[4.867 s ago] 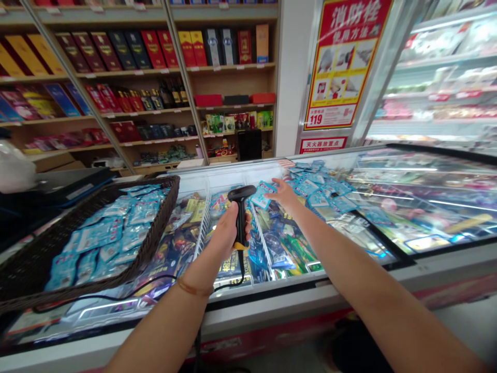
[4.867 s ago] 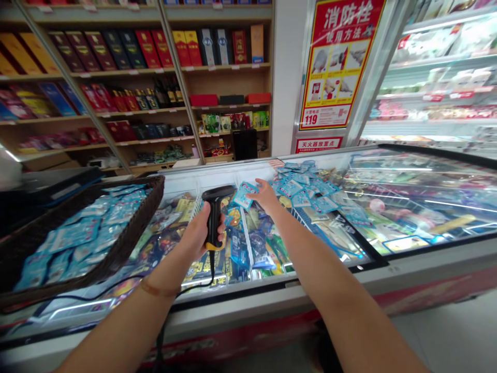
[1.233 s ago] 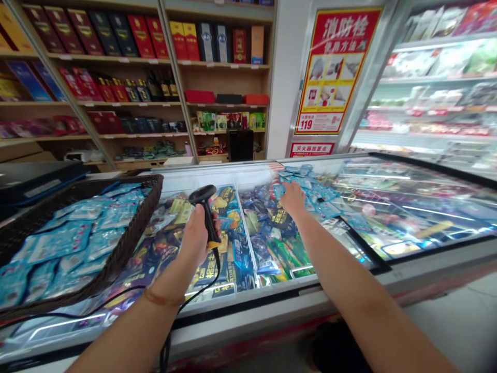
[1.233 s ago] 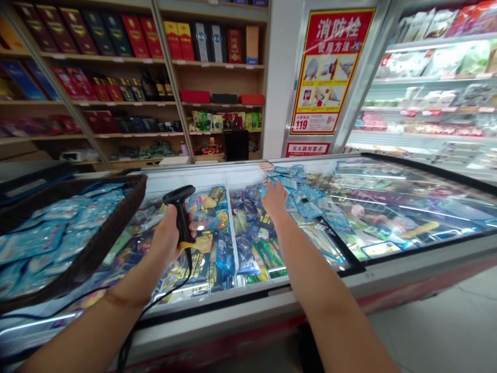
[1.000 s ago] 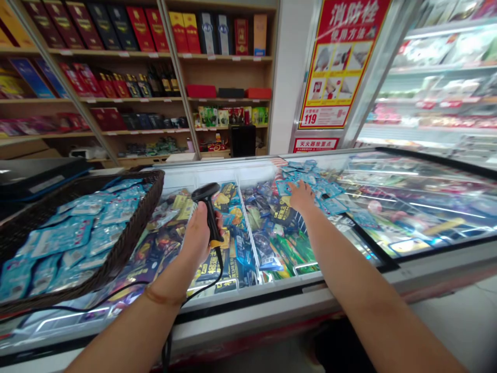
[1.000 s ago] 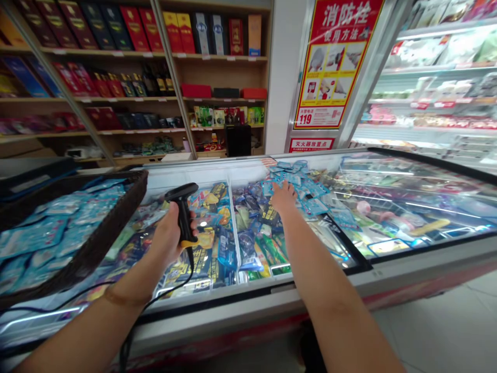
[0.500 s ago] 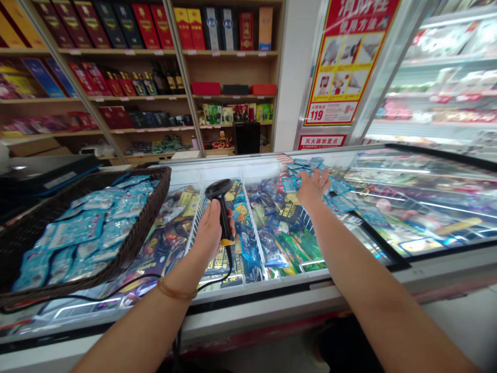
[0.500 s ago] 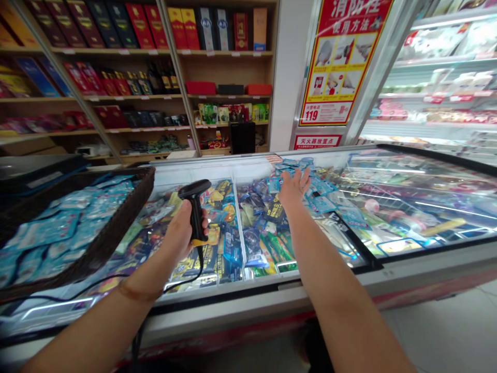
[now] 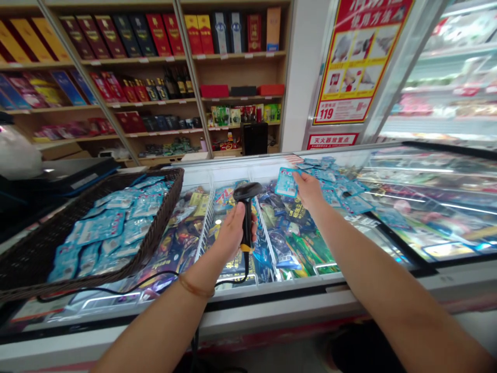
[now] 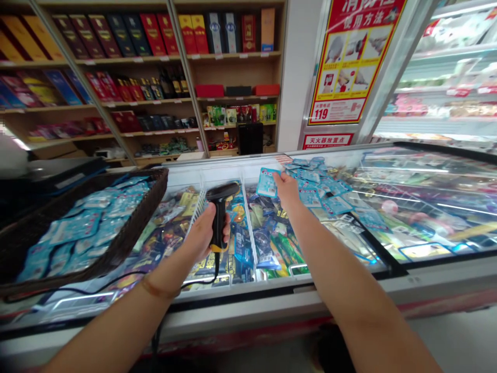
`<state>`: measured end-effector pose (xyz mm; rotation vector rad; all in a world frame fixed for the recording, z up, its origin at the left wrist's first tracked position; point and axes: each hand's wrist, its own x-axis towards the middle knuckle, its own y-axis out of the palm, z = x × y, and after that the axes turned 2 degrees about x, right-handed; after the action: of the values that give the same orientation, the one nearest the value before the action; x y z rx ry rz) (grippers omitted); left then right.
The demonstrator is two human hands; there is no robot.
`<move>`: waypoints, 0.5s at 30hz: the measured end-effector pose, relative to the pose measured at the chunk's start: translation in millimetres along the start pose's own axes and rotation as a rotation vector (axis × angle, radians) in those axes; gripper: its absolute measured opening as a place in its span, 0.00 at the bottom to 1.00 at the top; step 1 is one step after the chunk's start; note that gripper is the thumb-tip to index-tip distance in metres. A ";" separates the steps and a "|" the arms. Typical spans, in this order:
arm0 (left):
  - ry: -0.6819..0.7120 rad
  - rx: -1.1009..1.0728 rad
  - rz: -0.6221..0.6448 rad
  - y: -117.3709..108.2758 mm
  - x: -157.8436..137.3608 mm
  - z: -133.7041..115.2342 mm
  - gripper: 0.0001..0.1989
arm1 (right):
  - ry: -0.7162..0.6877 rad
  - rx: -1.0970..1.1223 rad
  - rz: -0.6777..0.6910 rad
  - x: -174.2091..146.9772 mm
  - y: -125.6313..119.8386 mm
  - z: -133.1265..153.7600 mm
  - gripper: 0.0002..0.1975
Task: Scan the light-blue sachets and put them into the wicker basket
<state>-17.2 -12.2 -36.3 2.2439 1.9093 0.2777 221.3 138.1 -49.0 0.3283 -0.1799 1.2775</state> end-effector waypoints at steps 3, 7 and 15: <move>-0.023 0.051 0.098 6.0 -3.1 -1.6 0.35 | 0.179 0.228 0.009 -4.4 13.5 10.7 0.19; 0.020 0.111 0.150 13.3 -4.4 -0.8 0.33 | 0.313 0.316 0.007 -8.6 24.8 27.4 0.10; 0.086 0.147 0.197 16.5 -3.0 2.9 0.29 | 0.220 0.332 0.075 -15.4 33.9 41.5 0.07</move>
<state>-1.2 -17.8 -35.0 2.5619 1.8043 0.2735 186.5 118.6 -10.1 0.4643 0.2120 1.4085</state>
